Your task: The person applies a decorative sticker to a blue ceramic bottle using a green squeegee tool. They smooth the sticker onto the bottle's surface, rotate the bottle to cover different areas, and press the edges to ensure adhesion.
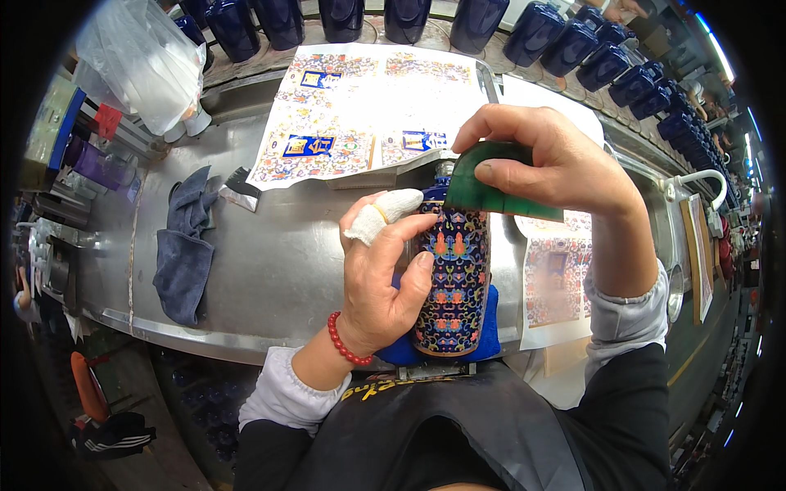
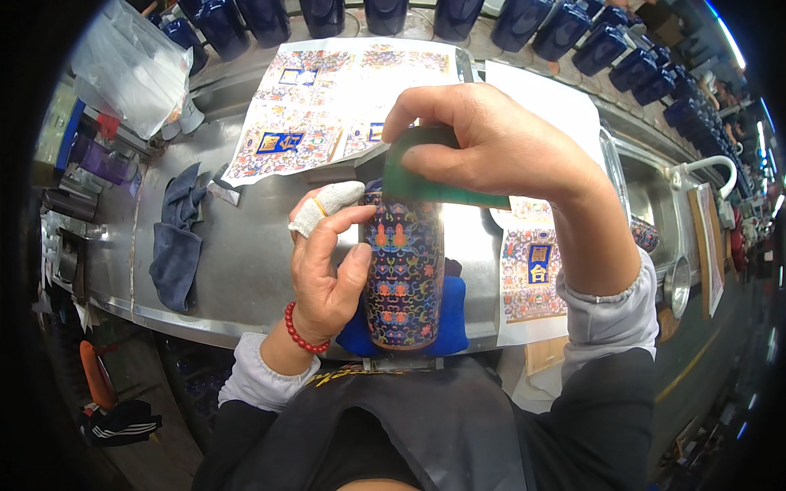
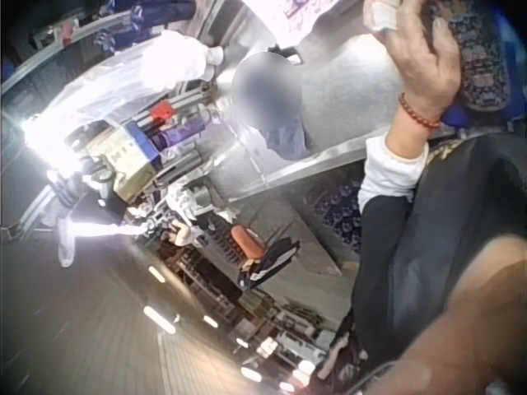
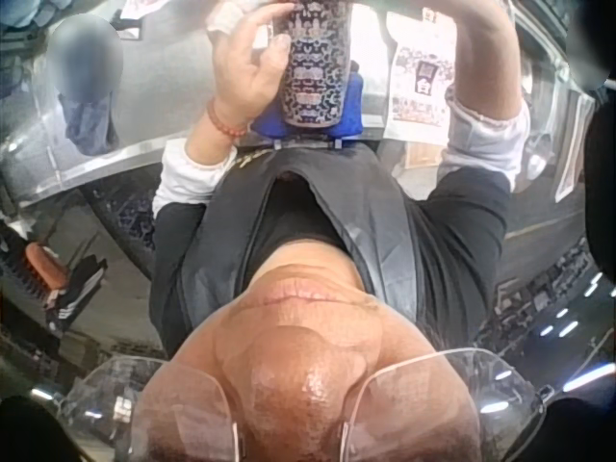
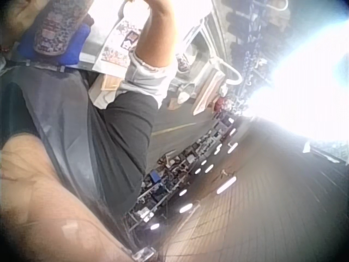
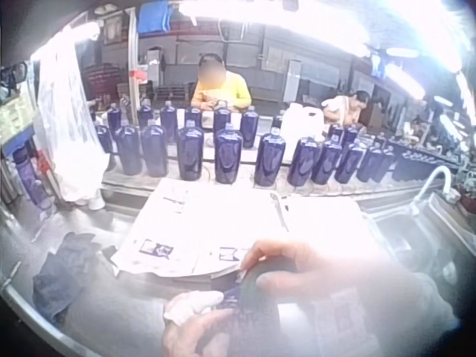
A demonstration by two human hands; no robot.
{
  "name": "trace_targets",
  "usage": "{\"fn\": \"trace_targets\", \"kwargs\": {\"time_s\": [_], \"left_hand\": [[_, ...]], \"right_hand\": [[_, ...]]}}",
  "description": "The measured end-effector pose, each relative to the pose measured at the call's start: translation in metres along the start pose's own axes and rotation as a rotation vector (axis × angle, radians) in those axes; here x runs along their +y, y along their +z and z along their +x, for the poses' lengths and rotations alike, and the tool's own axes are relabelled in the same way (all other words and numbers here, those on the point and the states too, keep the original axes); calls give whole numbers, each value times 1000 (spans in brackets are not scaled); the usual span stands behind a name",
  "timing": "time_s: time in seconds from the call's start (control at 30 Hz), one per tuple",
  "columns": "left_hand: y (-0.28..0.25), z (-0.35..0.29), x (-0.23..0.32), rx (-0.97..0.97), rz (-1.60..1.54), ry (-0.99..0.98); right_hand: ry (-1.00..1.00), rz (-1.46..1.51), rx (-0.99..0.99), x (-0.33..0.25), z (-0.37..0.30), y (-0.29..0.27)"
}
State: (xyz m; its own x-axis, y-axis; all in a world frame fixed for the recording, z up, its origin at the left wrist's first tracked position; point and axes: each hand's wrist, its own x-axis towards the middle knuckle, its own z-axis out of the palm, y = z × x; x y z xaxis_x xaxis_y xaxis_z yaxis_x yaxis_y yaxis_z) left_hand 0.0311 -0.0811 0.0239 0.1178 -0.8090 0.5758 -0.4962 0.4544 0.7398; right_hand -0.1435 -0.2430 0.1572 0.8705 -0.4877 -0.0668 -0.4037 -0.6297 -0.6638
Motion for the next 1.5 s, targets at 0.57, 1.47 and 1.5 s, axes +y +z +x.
{"fn": "trace_targets", "kwargs": {"time_s": [0.57, 1.47, 1.5], "left_hand": [[1, -1, 3, -4, 20, 45], [-11, 4, 2, -85, 400, 197], [-12, 4, 3, -90, 423, 205]], "right_hand": [[32, 125, -68, 9, 0, 4], [-131, -408, 555, 2, -74, 103], [-142, -441, 551, 3, -75, 104]]}}
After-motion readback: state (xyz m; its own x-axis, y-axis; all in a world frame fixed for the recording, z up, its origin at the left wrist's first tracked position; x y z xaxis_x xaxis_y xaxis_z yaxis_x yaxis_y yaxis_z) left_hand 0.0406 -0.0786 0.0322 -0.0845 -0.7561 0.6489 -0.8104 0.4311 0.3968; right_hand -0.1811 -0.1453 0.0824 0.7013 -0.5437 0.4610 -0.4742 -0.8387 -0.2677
